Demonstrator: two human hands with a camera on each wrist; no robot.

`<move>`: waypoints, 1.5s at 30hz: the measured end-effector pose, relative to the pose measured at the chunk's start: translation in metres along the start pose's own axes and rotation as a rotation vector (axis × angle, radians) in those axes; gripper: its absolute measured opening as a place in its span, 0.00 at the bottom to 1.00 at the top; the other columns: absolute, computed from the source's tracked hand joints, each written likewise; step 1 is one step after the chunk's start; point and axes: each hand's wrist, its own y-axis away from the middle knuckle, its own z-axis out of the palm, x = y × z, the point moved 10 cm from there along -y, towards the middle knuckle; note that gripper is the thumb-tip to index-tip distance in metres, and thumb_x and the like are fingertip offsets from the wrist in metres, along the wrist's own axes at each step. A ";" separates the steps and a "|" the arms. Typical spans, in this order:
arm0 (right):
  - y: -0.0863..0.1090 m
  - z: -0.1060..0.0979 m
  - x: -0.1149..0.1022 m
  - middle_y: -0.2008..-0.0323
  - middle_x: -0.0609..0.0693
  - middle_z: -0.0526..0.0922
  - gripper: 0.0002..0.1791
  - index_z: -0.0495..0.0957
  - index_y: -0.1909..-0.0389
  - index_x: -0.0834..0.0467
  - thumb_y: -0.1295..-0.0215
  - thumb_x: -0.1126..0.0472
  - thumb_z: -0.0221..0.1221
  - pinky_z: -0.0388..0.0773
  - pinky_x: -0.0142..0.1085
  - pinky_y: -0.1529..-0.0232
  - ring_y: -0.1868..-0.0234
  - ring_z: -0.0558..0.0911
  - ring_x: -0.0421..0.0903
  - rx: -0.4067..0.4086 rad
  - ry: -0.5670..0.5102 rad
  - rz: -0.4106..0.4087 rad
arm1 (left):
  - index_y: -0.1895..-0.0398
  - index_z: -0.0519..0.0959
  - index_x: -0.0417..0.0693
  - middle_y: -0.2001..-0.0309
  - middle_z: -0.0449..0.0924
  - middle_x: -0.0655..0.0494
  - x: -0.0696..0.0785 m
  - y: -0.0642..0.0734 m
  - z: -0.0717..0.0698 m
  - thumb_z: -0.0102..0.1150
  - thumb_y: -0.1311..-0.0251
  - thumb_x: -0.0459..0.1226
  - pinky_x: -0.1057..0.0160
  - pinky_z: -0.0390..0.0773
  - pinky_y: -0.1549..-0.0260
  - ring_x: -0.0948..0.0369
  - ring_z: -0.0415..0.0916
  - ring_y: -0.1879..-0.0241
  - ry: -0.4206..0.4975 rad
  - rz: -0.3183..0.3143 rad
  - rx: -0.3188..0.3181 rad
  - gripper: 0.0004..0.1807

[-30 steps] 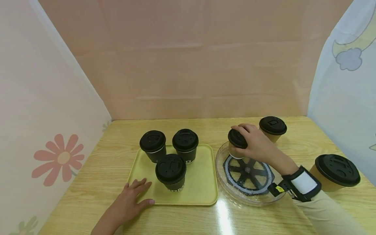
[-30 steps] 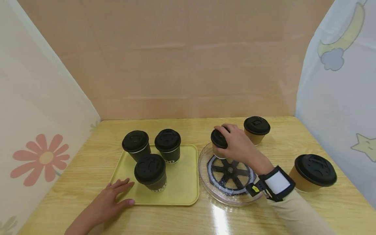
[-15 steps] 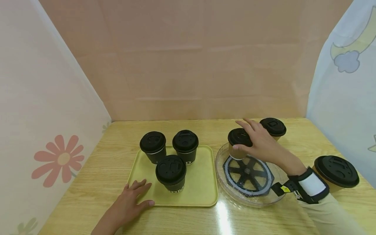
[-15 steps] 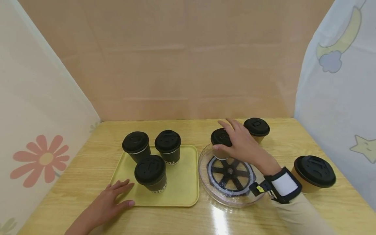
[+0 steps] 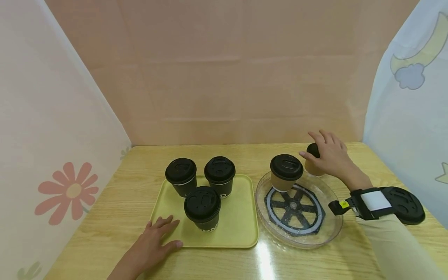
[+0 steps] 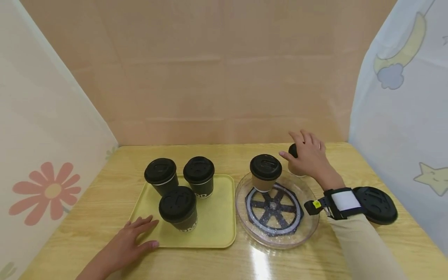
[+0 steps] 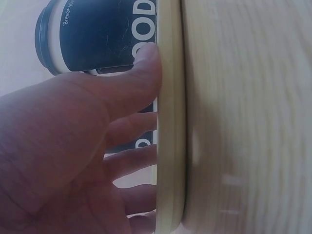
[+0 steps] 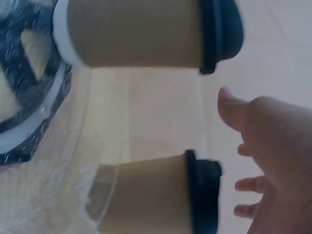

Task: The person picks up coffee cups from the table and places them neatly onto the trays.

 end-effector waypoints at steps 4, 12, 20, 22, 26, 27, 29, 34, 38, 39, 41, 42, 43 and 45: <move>-0.001 0.014 0.018 0.29 0.75 0.50 0.43 0.55 0.28 0.60 0.34 0.39 0.56 0.48 0.79 0.43 0.32 0.49 0.80 -0.075 0.017 0.080 | 0.40 0.78 0.46 0.35 0.72 0.39 0.000 -0.001 0.000 0.66 0.48 0.56 0.28 0.52 0.35 0.31 0.61 0.33 0.013 -0.019 -0.003 0.35; 0.001 0.025 0.029 0.35 0.78 0.53 0.37 0.55 0.30 0.61 0.34 0.52 0.58 0.61 0.78 0.52 0.39 0.55 0.85 -0.121 0.062 0.061 | 0.40 0.77 0.48 0.35 0.72 0.41 -0.002 -0.001 0.001 0.66 0.49 0.57 0.29 0.52 0.34 0.32 0.61 0.33 0.008 -0.035 -0.010 0.36; 0.010 0.000 0.016 0.37 0.75 0.60 0.36 0.60 0.32 0.60 0.39 0.57 0.63 0.65 0.75 0.57 0.42 0.61 0.81 0.033 0.107 0.039 | 0.40 0.78 0.47 0.35 0.72 0.40 0.000 -0.001 0.001 0.66 0.48 0.56 0.29 0.52 0.34 0.31 0.61 0.33 0.010 -0.027 -0.008 0.35; 0.015 -0.011 0.007 0.38 0.74 0.62 0.37 0.62 0.33 0.60 0.41 0.57 0.65 0.65 0.73 0.57 0.44 0.62 0.80 0.090 0.118 0.021 | 0.40 0.77 0.47 0.34 0.71 0.40 -0.001 -0.001 0.001 0.66 0.48 0.56 0.29 0.52 0.34 0.32 0.60 0.33 0.010 -0.031 -0.011 0.35; 0.028 -0.034 -0.013 0.39 0.71 0.66 0.38 0.65 0.34 0.58 0.45 0.55 0.69 0.66 0.71 0.58 0.46 0.66 0.76 0.183 0.159 -0.033 | 0.39 0.77 0.47 0.34 0.71 0.40 0.000 -0.001 0.001 0.66 0.48 0.56 0.30 0.51 0.33 0.32 0.60 0.32 0.018 -0.035 -0.018 0.36; 0.031 -0.040 -0.018 0.39 0.71 0.66 0.39 0.65 0.34 0.57 0.46 0.55 0.70 0.66 0.71 0.59 0.46 0.67 0.76 0.202 0.172 -0.045 | 0.39 0.77 0.47 0.34 0.71 0.40 0.000 -0.001 0.001 0.66 0.48 0.56 0.30 0.51 0.33 0.32 0.60 0.32 0.018 -0.035 -0.018 0.36; 0.039 -0.049 -0.027 0.40 0.70 0.68 0.40 0.66 0.34 0.56 0.49 0.54 0.71 0.68 0.71 0.60 0.47 0.68 0.74 0.236 0.198 -0.073 | 0.39 0.77 0.47 0.34 0.71 0.40 0.000 -0.001 0.001 0.66 0.48 0.56 0.30 0.51 0.33 0.32 0.60 0.32 0.017 -0.033 -0.019 0.36; 0.061 -0.071 -0.051 0.43 0.68 0.72 0.40 0.69 0.37 0.57 0.53 0.53 0.70 0.70 0.68 0.62 0.50 0.70 0.72 0.324 0.233 -0.159 | 0.39 0.77 0.47 0.35 0.72 0.40 0.000 -0.001 0.000 0.66 0.48 0.57 0.28 0.53 0.35 0.32 0.61 0.33 -0.010 -0.015 -0.009 0.35; 0.080 -0.079 -0.069 0.44 0.68 0.73 0.38 0.71 0.39 0.59 0.55 0.53 0.69 0.71 0.65 0.59 0.51 0.72 0.71 0.345 0.215 -0.224 | 0.40 0.77 0.46 0.36 0.72 0.39 0.002 -0.001 -0.002 0.66 0.48 0.56 0.27 0.54 0.36 0.31 0.63 0.34 -0.016 0.007 0.011 0.35; 0.085 -0.079 -0.074 0.44 0.68 0.74 0.39 0.71 0.39 0.59 0.56 0.53 0.69 0.71 0.64 0.59 0.51 0.73 0.71 0.340 0.204 -0.237 | 0.40 0.77 0.46 0.36 0.72 0.38 0.002 -0.001 -0.002 0.66 0.48 0.57 0.27 0.54 0.36 0.30 0.62 0.34 -0.014 0.009 0.012 0.35; 0.094 -0.078 -0.084 0.44 0.67 0.75 0.39 0.72 0.39 0.58 0.56 0.52 0.69 0.73 0.63 0.59 0.51 0.74 0.70 0.330 0.182 -0.265 | 0.40 0.77 0.46 0.36 0.72 0.38 0.002 -0.001 -0.002 0.66 0.48 0.56 0.27 0.53 0.37 0.30 0.62 0.35 -0.011 0.011 0.010 0.35; 0.099 -0.076 -0.090 0.44 0.66 0.75 0.38 0.72 0.39 0.58 0.54 0.50 0.68 0.73 0.63 0.59 0.51 0.74 0.69 0.323 0.170 -0.277 | 0.40 0.77 0.46 0.36 0.72 0.38 0.001 -0.001 -0.002 0.66 0.48 0.56 0.27 0.53 0.37 0.30 0.62 0.35 -0.010 0.009 0.005 0.35; 0.103 -0.073 -0.095 0.44 0.65 0.76 0.37 0.72 0.39 0.58 0.51 0.46 0.67 0.74 0.62 0.60 0.51 0.75 0.67 0.323 0.159 -0.291 | 0.40 0.77 0.46 0.36 0.72 0.38 0.001 -0.002 -0.002 0.66 0.48 0.56 0.27 0.54 0.37 0.30 0.62 0.34 -0.012 0.006 -0.001 0.35; 0.111 -0.066 -0.107 0.44 0.64 0.77 0.36 0.73 0.39 0.57 0.42 0.37 0.61 0.75 0.60 0.61 0.51 0.76 0.65 0.317 0.142 -0.321 | 0.39 0.77 0.47 0.35 0.72 0.39 0.001 -0.002 0.000 0.66 0.48 0.56 0.26 0.53 0.37 0.30 0.62 0.34 -0.012 -0.001 -0.012 0.35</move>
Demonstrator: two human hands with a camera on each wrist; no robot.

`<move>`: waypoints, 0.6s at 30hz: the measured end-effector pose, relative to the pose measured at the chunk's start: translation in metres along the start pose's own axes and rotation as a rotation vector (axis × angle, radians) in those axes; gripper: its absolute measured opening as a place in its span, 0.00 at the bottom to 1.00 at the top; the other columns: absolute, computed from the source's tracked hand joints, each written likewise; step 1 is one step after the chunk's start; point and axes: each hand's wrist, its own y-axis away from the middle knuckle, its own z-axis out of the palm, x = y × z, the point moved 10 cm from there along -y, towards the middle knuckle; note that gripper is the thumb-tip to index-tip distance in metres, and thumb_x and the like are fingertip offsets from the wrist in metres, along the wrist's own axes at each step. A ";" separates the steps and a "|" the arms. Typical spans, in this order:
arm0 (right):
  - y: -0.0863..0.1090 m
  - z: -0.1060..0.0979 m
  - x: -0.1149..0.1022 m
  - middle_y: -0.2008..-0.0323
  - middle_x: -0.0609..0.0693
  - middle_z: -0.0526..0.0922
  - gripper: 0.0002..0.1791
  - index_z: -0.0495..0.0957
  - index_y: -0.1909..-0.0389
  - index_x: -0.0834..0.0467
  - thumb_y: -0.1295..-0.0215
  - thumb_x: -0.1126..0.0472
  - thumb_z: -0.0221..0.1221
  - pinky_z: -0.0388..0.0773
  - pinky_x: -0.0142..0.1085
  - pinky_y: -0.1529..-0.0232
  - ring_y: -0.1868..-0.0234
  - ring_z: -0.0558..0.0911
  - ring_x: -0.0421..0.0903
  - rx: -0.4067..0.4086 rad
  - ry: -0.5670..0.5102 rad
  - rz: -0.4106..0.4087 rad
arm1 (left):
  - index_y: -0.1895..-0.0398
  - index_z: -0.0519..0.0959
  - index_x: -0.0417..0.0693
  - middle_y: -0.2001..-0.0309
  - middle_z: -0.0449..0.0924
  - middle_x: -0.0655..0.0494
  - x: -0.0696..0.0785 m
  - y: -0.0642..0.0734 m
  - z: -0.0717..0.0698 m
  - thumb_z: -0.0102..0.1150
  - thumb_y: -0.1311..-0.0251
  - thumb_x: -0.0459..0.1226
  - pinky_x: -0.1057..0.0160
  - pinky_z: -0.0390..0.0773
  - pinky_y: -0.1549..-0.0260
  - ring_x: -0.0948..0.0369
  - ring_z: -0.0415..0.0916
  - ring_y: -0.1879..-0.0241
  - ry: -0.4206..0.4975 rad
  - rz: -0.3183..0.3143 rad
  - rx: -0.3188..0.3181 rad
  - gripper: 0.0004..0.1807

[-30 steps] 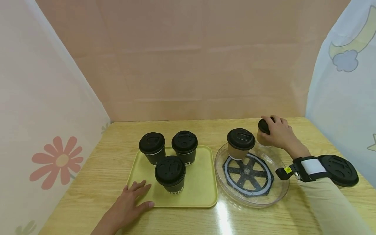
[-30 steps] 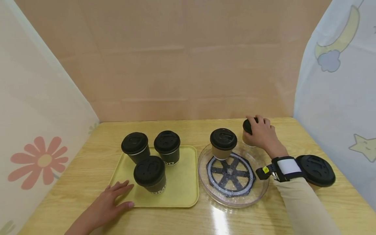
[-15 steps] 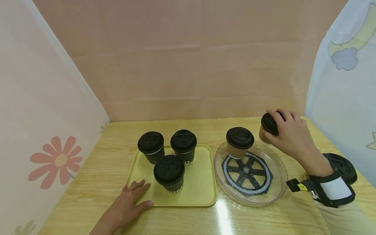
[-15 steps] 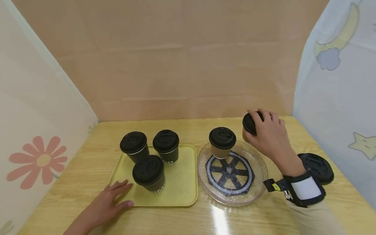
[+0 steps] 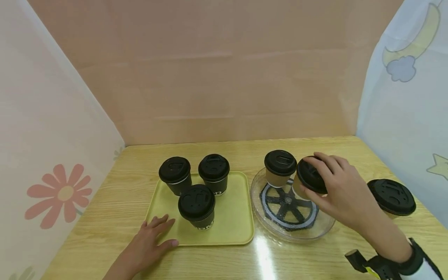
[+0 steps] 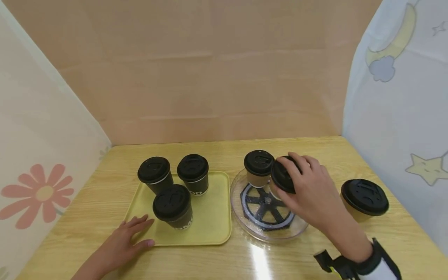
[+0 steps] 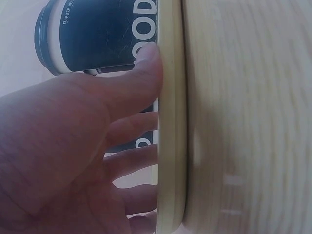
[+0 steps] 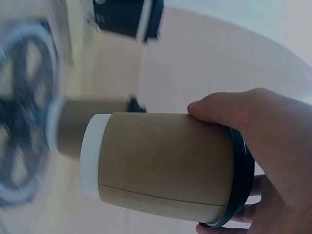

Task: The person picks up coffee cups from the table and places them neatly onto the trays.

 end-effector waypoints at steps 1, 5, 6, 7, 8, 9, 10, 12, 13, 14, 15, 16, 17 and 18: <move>0.002 0.003 -0.007 0.44 0.63 0.77 0.36 0.73 0.40 0.57 0.38 0.33 0.55 0.76 0.59 0.60 0.51 0.76 0.64 -0.001 -0.010 -0.014 | 0.39 0.77 0.47 0.35 0.72 0.39 -0.001 0.000 0.000 0.66 0.48 0.56 0.26 0.54 0.37 0.30 0.62 0.34 -0.002 -0.005 -0.002 0.35; 0.009 0.021 -0.030 0.44 0.62 0.78 0.37 0.74 0.41 0.56 0.35 0.29 0.48 0.77 0.57 0.57 0.50 0.77 0.62 -0.026 -0.046 -0.044 | 0.39 0.77 0.47 0.35 0.72 0.39 -0.002 0.000 0.000 0.66 0.48 0.56 0.26 0.54 0.37 0.30 0.62 0.34 -0.002 -0.015 -0.002 0.35; 0.011 0.025 -0.033 0.44 0.62 0.78 0.37 0.75 0.41 0.55 0.36 0.30 0.51 0.77 0.57 0.55 0.49 0.77 0.61 -0.035 -0.056 -0.044 | 0.40 0.77 0.47 0.35 0.72 0.39 -0.002 0.000 0.000 0.66 0.48 0.56 0.26 0.53 0.37 0.30 0.62 0.34 0.003 -0.015 0.000 0.35; 0.012 0.029 -0.036 0.44 0.62 0.78 0.36 0.75 0.41 0.55 0.36 0.31 0.52 0.77 0.57 0.54 0.49 0.77 0.61 -0.042 -0.062 -0.044 | 0.40 0.77 0.47 0.35 0.72 0.38 -0.002 0.000 0.000 0.66 0.48 0.56 0.26 0.54 0.37 0.30 0.62 0.34 0.003 -0.008 0.002 0.35; 0.014 0.033 -0.038 0.43 0.61 0.78 0.35 0.75 0.41 0.55 0.36 0.31 0.53 0.77 0.57 0.53 0.49 0.77 0.61 -0.047 -0.067 -0.043 | 0.40 0.77 0.47 0.35 0.72 0.38 -0.002 0.001 0.000 0.66 0.48 0.56 0.26 0.54 0.37 0.30 0.62 0.34 0.008 -0.007 0.005 0.35; 0.016 0.035 -0.040 0.44 0.61 0.78 0.35 0.75 0.42 0.54 0.36 0.31 0.52 0.77 0.57 0.53 0.48 0.78 0.61 -0.050 -0.071 -0.041 | 0.40 0.77 0.47 0.35 0.72 0.38 -0.001 0.001 0.001 0.66 0.48 0.56 0.26 0.53 0.37 0.30 0.62 0.34 0.012 -0.004 0.008 0.35; 0.017 0.038 -0.041 0.44 0.61 0.78 0.35 0.75 0.42 0.54 0.35 0.30 0.50 0.77 0.57 0.53 0.49 0.78 0.61 -0.051 -0.075 -0.040 | 0.40 0.77 0.47 0.35 0.72 0.38 -0.001 0.001 0.000 0.66 0.48 0.56 0.26 0.53 0.37 0.30 0.62 0.34 0.016 -0.002 0.011 0.35; 0.020 0.041 -0.044 0.43 0.60 0.78 0.37 0.76 0.42 0.53 0.34 0.29 0.44 0.77 0.57 0.54 0.49 0.78 0.60 -0.048 -0.076 -0.042 | 0.40 0.77 0.46 0.35 0.72 0.38 0.000 0.001 0.000 0.66 0.48 0.56 0.27 0.53 0.36 0.30 0.61 0.34 0.023 0.004 0.013 0.35; 0.021 0.043 -0.044 0.43 0.59 0.78 0.37 0.76 0.42 0.53 0.34 0.28 0.41 0.77 0.56 0.55 0.49 0.78 0.60 -0.049 -0.075 -0.043 | 0.40 0.77 0.46 0.35 0.72 0.38 0.000 0.001 0.000 0.66 0.48 0.56 0.27 0.53 0.36 0.30 0.61 0.34 0.021 0.006 0.014 0.35; 0.022 0.044 -0.045 0.43 0.59 0.78 0.38 0.76 0.43 0.53 0.33 0.28 0.40 0.78 0.56 0.56 0.49 0.78 0.59 -0.049 -0.073 -0.044 | 0.40 0.77 0.47 0.35 0.72 0.39 0.000 0.001 0.000 0.66 0.48 0.56 0.27 0.52 0.36 0.30 0.61 0.34 0.025 0.001 0.014 0.35; 0.023 0.045 -0.045 0.42 0.58 0.78 0.38 0.75 0.42 0.53 0.33 0.28 0.38 0.78 0.56 0.57 0.48 0.78 0.59 -0.051 -0.073 -0.044 | 0.40 0.77 0.47 0.35 0.72 0.39 0.000 0.001 0.000 0.66 0.48 0.56 0.27 0.52 0.36 0.30 0.61 0.34 0.024 0.000 0.013 0.35; 0.023 0.047 -0.045 0.42 0.58 0.77 0.38 0.75 0.42 0.53 0.33 0.28 0.39 0.79 0.55 0.58 0.48 0.78 0.58 -0.052 -0.073 -0.043 | 0.40 0.77 0.46 0.35 0.72 0.39 0.000 0.001 0.000 0.66 0.48 0.56 0.27 0.52 0.36 0.30 0.61 0.34 0.024 0.000 0.011 0.35; 0.024 0.048 -0.045 0.42 0.58 0.77 0.38 0.75 0.42 0.53 0.33 0.28 0.39 0.79 0.55 0.59 0.47 0.78 0.58 -0.052 -0.071 -0.042 | 0.40 0.77 0.46 0.35 0.72 0.39 0.000 0.001 0.000 0.66 0.47 0.56 0.27 0.52 0.36 0.30 0.61 0.33 0.022 0.000 0.009 0.35; 0.025 0.049 -0.045 0.41 0.58 0.77 0.38 0.75 0.42 0.52 0.33 0.28 0.39 0.79 0.55 0.60 0.47 0.77 0.57 -0.054 -0.069 -0.040 | 0.40 0.77 0.46 0.35 0.72 0.39 0.000 0.001 0.000 0.66 0.47 0.56 0.27 0.52 0.36 0.30 0.61 0.33 0.018 0.001 0.008 0.35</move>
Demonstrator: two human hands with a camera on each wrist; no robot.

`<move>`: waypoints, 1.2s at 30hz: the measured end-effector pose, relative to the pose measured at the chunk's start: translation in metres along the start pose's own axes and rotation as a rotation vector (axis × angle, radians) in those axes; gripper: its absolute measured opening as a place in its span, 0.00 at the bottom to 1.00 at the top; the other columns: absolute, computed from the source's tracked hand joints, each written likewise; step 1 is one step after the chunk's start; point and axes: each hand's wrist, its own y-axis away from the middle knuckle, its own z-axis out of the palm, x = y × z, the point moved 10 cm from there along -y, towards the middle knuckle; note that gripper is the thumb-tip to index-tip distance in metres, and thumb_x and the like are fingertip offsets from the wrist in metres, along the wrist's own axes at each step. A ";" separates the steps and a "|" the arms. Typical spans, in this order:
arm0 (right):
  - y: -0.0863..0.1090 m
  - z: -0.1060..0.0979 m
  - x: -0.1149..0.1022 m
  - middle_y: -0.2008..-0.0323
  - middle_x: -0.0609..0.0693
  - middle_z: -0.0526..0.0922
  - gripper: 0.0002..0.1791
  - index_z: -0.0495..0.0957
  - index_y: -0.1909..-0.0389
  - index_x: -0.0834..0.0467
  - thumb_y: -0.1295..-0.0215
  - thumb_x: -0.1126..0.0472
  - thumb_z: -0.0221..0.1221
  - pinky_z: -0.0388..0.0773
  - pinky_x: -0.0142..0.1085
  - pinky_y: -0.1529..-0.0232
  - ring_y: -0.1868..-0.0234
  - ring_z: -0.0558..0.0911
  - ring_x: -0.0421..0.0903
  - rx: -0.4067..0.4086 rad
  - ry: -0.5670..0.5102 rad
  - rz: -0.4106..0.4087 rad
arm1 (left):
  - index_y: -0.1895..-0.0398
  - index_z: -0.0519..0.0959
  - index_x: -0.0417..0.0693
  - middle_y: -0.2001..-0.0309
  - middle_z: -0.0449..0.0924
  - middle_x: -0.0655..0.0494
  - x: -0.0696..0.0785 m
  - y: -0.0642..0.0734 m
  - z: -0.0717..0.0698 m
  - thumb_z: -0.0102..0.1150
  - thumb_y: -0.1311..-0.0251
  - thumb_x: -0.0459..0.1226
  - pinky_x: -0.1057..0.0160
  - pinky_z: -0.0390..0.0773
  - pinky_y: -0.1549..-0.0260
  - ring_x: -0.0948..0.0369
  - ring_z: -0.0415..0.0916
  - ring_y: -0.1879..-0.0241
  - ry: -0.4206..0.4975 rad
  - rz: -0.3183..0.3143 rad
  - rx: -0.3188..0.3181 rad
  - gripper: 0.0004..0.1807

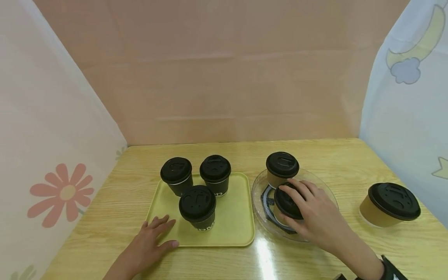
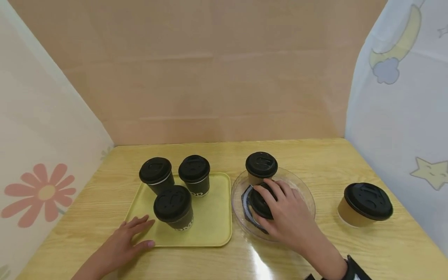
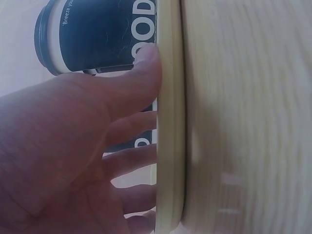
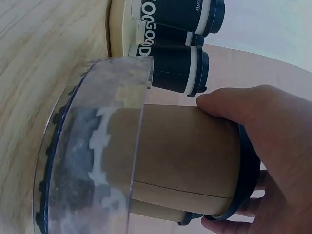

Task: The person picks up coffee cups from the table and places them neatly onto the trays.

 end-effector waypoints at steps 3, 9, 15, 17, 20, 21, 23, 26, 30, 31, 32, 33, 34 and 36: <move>0.002 0.003 0.000 0.40 0.58 0.76 0.37 0.75 0.41 0.52 0.33 0.28 0.39 0.78 0.55 0.58 0.45 0.76 0.57 -0.001 -0.001 0.001 | 0.41 0.78 0.47 0.35 0.72 0.39 0.002 0.001 0.000 0.65 0.47 0.56 0.28 0.55 0.36 0.31 0.61 0.33 -0.020 0.009 0.007 0.34; 0.005 0.010 -0.001 0.39 0.60 0.74 0.38 0.73 0.39 0.54 0.30 0.30 0.36 0.77 0.56 0.53 0.42 0.73 0.57 0.000 -0.002 0.001 | 0.45 0.81 0.50 0.38 0.75 0.44 0.008 0.004 -0.003 0.66 0.46 0.55 0.37 0.70 0.40 0.36 0.68 0.36 -0.105 0.024 0.070 0.29; 0.008 0.011 -0.001 0.37 0.60 0.72 0.37 0.73 0.38 0.54 0.30 0.31 0.38 0.77 0.56 0.55 0.41 0.72 0.57 0.019 -0.019 0.002 | 0.51 0.84 0.52 0.44 0.80 0.52 0.031 0.014 -0.009 0.68 0.46 0.50 0.46 0.78 0.47 0.47 0.78 0.44 -0.169 0.097 0.174 0.21; 0.009 0.011 -0.001 0.36 0.60 0.72 0.37 0.73 0.38 0.53 0.29 0.31 0.38 0.77 0.57 0.55 0.41 0.73 0.58 0.027 -0.023 0.002 | 0.53 0.84 0.52 0.49 0.82 0.56 0.046 0.017 -0.008 0.68 0.45 0.48 0.52 0.81 0.51 0.53 0.80 0.48 -0.171 0.132 0.177 0.18; 0.010 0.010 -0.001 0.36 0.60 0.72 0.37 0.74 0.38 0.53 0.30 0.31 0.38 0.77 0.58 0.55 0.40 0.72 0.59 0.036 -0.028 0.003 | 0.55 0.84 0.51 0.57 0.83 0.62 0.080 0.020 -0.002 0.66 0.42 0.47 0.63 0.82 0.61 0.64 0.81 0.59 -0.148 0.259 0.147 0.15; 0.011 0.010 0.000 0.36 0.61 0.72 0.36 0.74 0.37 0.53 0.30 0.31 0.40 0.76 0.58 0.55 0.40 0.72 0.59 0.038 -0.031 0.004 | 0.56 0.84 0.52 0.60 0.83 0.64 0.094 0.021 0.001 0.64 0.40 0.47 0.66 0.81 0.64 0.67 0.79 0.61 -0.141 0.308 0.131 0.13; 0.011 0.009 0.000 0.35 0.61 0.71 0.35 0.73 0.37 0.53 0.30 0.32 0.43 0.75 0.59 0.53 0.39 0.72 0.60 0.038 -0.031 0.004 | 0.57 0.84 0.53 0.63 0.82 0.66 0.124 0.022 0.009 0.60 0.36 0.47 0.69 0.79 0.67 0.70 0.77 0.64 -0.129 0.421 0.098 0.12; 0.011 0.009 0.001 0.34 0.61 0.70 0.34 0.72 0.35 0.52 0.33 0.33 0.50 0.73 0.60 0.49 0.37 0.70 0.62 0.031 -0.036 0.009 | 0.58 0.84 0.54 0.64 0.81 0.67 0.171 0.021 0.018 0.59 0.35 0.45 0.74 0.77 0.66 0.72 0.75 0.65 -0.156 0.605 0.090 0.09; 0.012 0.005 0.002 0.33 0.61 0.68 0.38 0.69 0.32 0.50 0.37 0.33 0.56 0.70 0.62 0.46 0.35 0.68 0.62 0.026 -0.067 0.019 | 0.59 0.84 0.53 0.64 0.80 0.66 0.216 0.016 0.033 0.62 0.37 0.40 0.80 0.74 0.64 0.72 0.75 0.64 -0.223 0.793 0.107 0.07; 0.012 0.002 0.003 0.32 0.61 0.68 0.39 0.68 0.32 0.50 0.38 0.33 0.56 0.68 0.62 0.45 0.34 0.67 0.62 0.030 -0.079 0.025 | 0.57 0.84 0.52 0.63 0.80 0.65 0.222 0.012 0.038 0.62 0.37 0.39 0.81 0.73 0.63 0.72 0.75 0.63 -0.230 0.799 0.079 0.07; 0.013 -0.001 0.005 0.32 0.61 0.67 0.40 0.68 0.31 0.50 0.40 0.32 0.57 0.68 0.62 0.45 0.34 0.67 0.62 0.036 -0.090 0.032 | 0.56 0.83 0.52 0.61 0.80 0.65 0.227 0.008 0.043 0.61 0.36 0.38 0.82 0.73 0.61 0.72 0.75 0.61 -0.239 0.797 0.052 0.08; 0.014 -0.005 0.007 0.32 0.61 0.67 0.41 0.68 0.31 0.50 0.39 0.31 0.55 0.67 0.62 0.45 0.34 0.66 0.62 0.046 -0.097 0.040 | 0.54 0.83 0.52 0.59 0.80 0.64 0.230 0.002 0.048 0.60 0.36 0.38 0.81 0.74 0.59 0.72 0.75 0.59 -0.243 0.784 0.027 0.09; 0.014 -0.009 0.010 0.32 0.62 0.67 0.41 0.68 0.31 0.51 0.39 0.30 0.54 0.66 0.62 0.45 0.34 0.66 0.63 0.059 -0.104 0.051 | 0.52 0.82 0.52 0.56 0.80 0.64 0.232 -0.003 0.052 0.59 0.35 0.37 0.80 0.75 0.57 0.72 0.76 0.56 -0.251 0.769 0.008 0.10; 0.016 -0.018 0.019 0.32 0.62 0.67 0.42 0.68 0.32 0.52 0.38 0.27 0.49 0.65 0.63 0.45 0.34 0.66 0.64 0.088 -0.107 0.076 | 0.49 0.81 0.52 0.52 0.79 0.63 0.237 -0.014 0.060 0.57 0.33 0.36 0.78 0.76 0.52 0.70 0.76 0.51 -0.269 0.745 -0.009 0.11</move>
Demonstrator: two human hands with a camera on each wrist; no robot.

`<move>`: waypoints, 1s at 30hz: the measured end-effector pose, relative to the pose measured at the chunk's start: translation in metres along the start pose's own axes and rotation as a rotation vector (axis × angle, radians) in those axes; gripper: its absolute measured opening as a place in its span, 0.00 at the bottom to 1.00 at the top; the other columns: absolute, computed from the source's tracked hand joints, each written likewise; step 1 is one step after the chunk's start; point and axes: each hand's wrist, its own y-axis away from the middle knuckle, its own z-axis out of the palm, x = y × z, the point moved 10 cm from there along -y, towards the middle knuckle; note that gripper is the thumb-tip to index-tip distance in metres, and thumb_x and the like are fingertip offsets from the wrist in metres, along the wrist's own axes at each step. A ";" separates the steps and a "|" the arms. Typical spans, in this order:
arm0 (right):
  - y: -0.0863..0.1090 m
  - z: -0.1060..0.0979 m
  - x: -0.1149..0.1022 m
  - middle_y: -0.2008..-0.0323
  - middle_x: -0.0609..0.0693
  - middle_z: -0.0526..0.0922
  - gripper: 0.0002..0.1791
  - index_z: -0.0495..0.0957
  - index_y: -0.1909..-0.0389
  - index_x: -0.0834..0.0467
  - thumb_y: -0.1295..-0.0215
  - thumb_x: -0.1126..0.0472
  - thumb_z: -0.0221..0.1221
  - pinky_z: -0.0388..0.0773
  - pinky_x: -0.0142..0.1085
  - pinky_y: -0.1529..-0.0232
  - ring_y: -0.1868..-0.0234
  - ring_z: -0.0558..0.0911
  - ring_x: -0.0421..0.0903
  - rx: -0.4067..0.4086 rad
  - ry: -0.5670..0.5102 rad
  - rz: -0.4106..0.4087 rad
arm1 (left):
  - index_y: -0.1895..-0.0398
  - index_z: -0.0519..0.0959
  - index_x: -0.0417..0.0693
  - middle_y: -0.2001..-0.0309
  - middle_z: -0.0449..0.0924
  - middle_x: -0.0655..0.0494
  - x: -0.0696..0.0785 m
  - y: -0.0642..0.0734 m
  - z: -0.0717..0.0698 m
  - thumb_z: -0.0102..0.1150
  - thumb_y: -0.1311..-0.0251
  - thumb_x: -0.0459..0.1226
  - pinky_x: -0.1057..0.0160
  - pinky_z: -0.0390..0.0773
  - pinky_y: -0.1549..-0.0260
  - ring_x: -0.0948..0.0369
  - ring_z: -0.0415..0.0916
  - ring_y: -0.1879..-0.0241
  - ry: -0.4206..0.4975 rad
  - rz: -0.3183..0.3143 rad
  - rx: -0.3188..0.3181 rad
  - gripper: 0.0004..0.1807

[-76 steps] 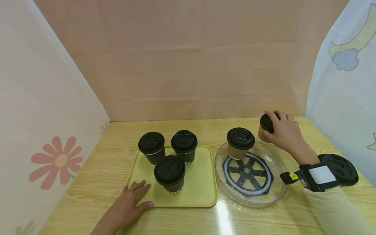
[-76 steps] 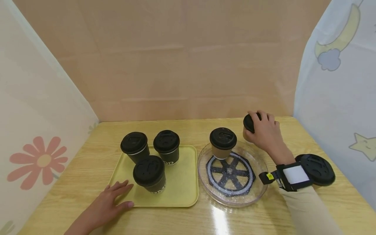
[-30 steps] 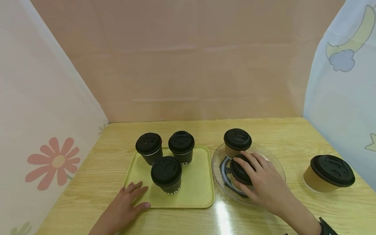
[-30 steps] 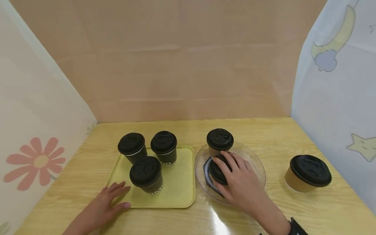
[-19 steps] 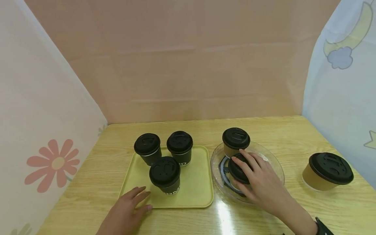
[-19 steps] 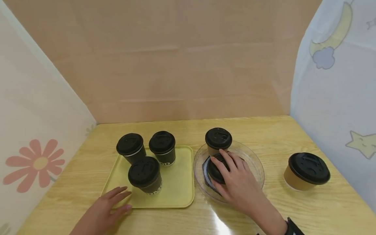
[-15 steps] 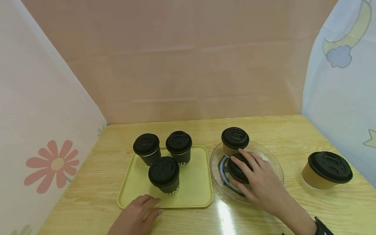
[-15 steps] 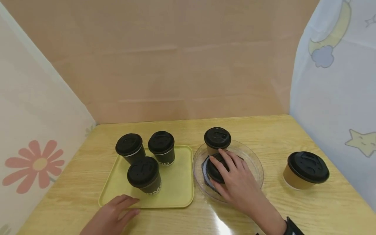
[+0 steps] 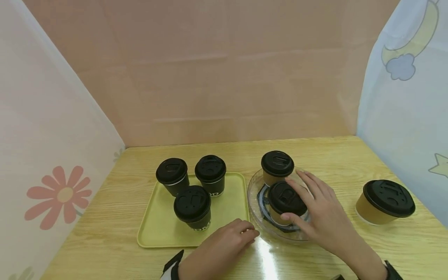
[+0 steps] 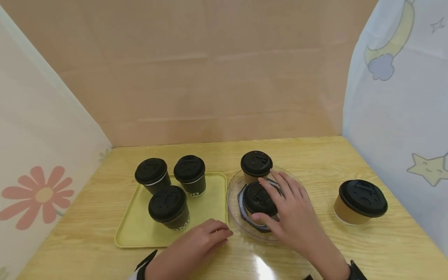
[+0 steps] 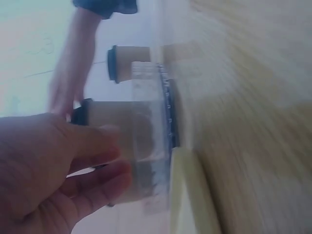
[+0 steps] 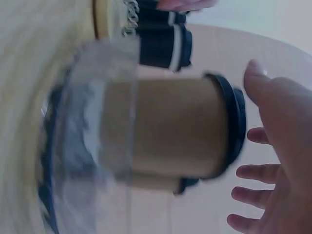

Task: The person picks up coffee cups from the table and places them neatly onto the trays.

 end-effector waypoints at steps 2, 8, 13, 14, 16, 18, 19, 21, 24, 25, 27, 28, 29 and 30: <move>0.001 -0.010 0.010 0.33 0.63 0.68 0.44 0.69 0.32 0.54 0.37 0.26 0.44 0.66 0.64 0.46 0.35 0.67 0.67 0.036 0.013 0.025 | 0.48 0.80 0.52 0.49 0.79 0.62 -0.001 -0.011 0.006 0.56 0.33 0.36 0.75 0.76 0.49 0.69 0.75 0.48 -0.041 0.003 -0.001 0.12; 0.012 -0.043 0.066 0.37 0.70 0.70 0.44 0.69 0.33 0.57 0.39 0.29 0.54 0.65 0.72 0.51 0.41 0.69 0.74 0.106 0.136 0.176 | 0.52 0.82 0.52 0.52 0.82 0.62 0.002 -0.035 0.018 0.59 0.35 0.35 0.75 0.76 0.50 0.68 0.77 0.53 -0.156 0.042 0.052 0.10; 0.043 -0.062 0.130 0.41 0.76 0.69 0.45 0.69 0.36 0.63 0.44 0.34 0.63 0.60 0.76 0.51 0.43 0.67 0.77 0.041 0.343 0.440 | 0.59 0.85 0.53 0.58 0.84 0.63 -0.001 -0.040 0.024 0.60 0.36 0.34 0.78 0.76 0.58 0.69 0.74 0.60 -0.189 0.038 0.066 0.07; 0.051 -0.062 0.143 0.41 0.77 0.68 0.46 0.68 0.36 0.65 0.43 0.33 0.61 0.59 0.76 0.50 0.43 0.65 0.78 -0.003 0.369 0.510 | 0.59 0.85 0.54 0.58 0.84 0.63 -0.003 -0.040 0.024 0.60 0.36 0.34 0.78 0.76 0.58 0.69 0.74 0.60 -0.182 0.030 0.066 0.07; 0.066 -0.060 0.165 0.42 0.79 0.65 0.48 0.65 0.35 0.67 0.41 0.31 0.58 0.61 0.77 0.53 0.46 0.64 0.80 -0.107 0.380 0.627 | 0.59 0.85 0.54 0.59 0.84 0.63 -0.006 -0.040 0.023 0.60 0.37 0.33 0.79 0.76 0.59 0.69 0.74 0.59 -0.171 0.011 0.071 0.08; 0.078 -0.055 0.181 0.44 0.82 0.63 0.49 0.62 0.34 0.70 0.37 0.31 0.54 0.62 0.76 0.55 0.50 0.64 0.83 -0.199 0.340 0.703 | 0.59 0.85 0.53 0.59 0.83 0.63 -0.011 -0.040 0.022 0.59 0.37 0.33 0.78 0.76 0.58 0.69 0.75 0.57 -0.170 -0.010 0.068 0.08; 0.082 -0.052 0.186 0.44 0.84 0.62 0.49 0.60 0.34 0.72 0.36 0.31 0.52 0.63 0.76 0.57 0.52 0.63 0.84 -0.237 0.316 0.725 | 0.59 0.85 0.53 0.58 0.83 0.63 -0.013 -0.040 0.021 0.60 0.37 0.32 0.78 0.77 0.57 0.68 0.75 0.57 -0.176 -0.021 0.065 0.09; 0.086 -0.047 0.190 0.45 0.87 0.60 0.49 0.58 0.34 0.75 0.32 0.33 0.50 0.63 0.75 0.58 0.55 0.63 0.86 -0.275 0.270 0.735 | 0.57 0.85 0.53 0.57 0.84 0.63 -0.018 -0.041 0.019 0.60 0.37 0.31 0.78 0.77 0.57 0.67 0.75 0.56 -0.197 -0.037 0.052 0.10; 0.085 -0.045 0.188 0.46 0.88 0.59 0.46 0.57 0.36 0.78 0.29 0.36 0.48 0.60 0.75 0.54 0.55 0.62 0.86 -0.249 0.240 0.702 | 0.56 0.85 0.52 0.53 0.84 0.61 -0.027 -0.043 0.019 0.59 0.37 0.32 0.76 0.78 0.57 0.65 0.77 0.56 -0.239 -0.057 0.044 0.10; 0.084 -0.044 0.187 0.46 0.89 0.59 0.46 0.57 0.36 0.79 0.28 0.37 0.46 0.58 0.75 0.53 0.54 0.61 0.86 -0.244 0.231 0.695 | 0.54 0.85 0.51 0.52 0.84 0.60 -0.031 -0.044 0.019 0.59 0.36 0.32 0.75 0.79 0.56 0.64 0.77 0.56 -0.252 -0.064 0.042 0.11; 0.085 -0.041 0.186 0.46 0.90 0.57 0.45 0.55 0.36 0.80 0.27 0.38 0.44 0.55 0.75 0.51 0.52 0.59 0.87 -0.242 0.211 0.694 | 0.52 0.84 0.49 0.48 0.83 0.58 -0.036 -0.044 0.019 0.58 0.35 0.32 0.74 0.79 0.55 0.62 0.77 0.54 -0.283 -0.078 0.047 0.11; 0.085 -0.040 0.185 0.46 0.90 0.57 0.45 0.55 0.36 0.80 0.26 0.38 0.43 0.54 0.74 0.51 0.51 0.58 0.87 -0.238 0.204 0.692 | 0.52 0.84 0.49 0.47 0.82 0.57 -0.038 -0.044 0.019 0.57 0.35 0.32 0.72 0.79 0.54 0.62 0.78 0.53 -0.300 -0.089 0.050 0.12; 0.085 -0.040 0.185 0.45 0.90 0.56 0.45 0.55 0.36 0.80 0.26 0.39 0.42 0.53 0.74 0.50 0.51 0.57 0.87 -0.237 0.197 0.695 | 0.51 0.84 0.49 0.46 0.82 0.56 -0.038 -0.044 0.017 0.58 0.35 0.33 0.72 0.79 0.53 0.61 0.78 0.53 -0.316 -0.089 0.057 0.12; 0.085 -0.040 0.184 0.45 0.91 0.56 0.45 0.54 0.36 0.80 0.26 0.38 0.43 0.53 0.74 0.50 0.50 0.57 0.87 -0.236 0.195 0.695 | 0.51 0.84 0.49 0.46 0.82 0.56 -0.036 -0.045 0.015 0.58 0.36 0.33 0.71 0.79 0.52 0.61 0.78 0.52 -0.327 -0.085 0.067 0.12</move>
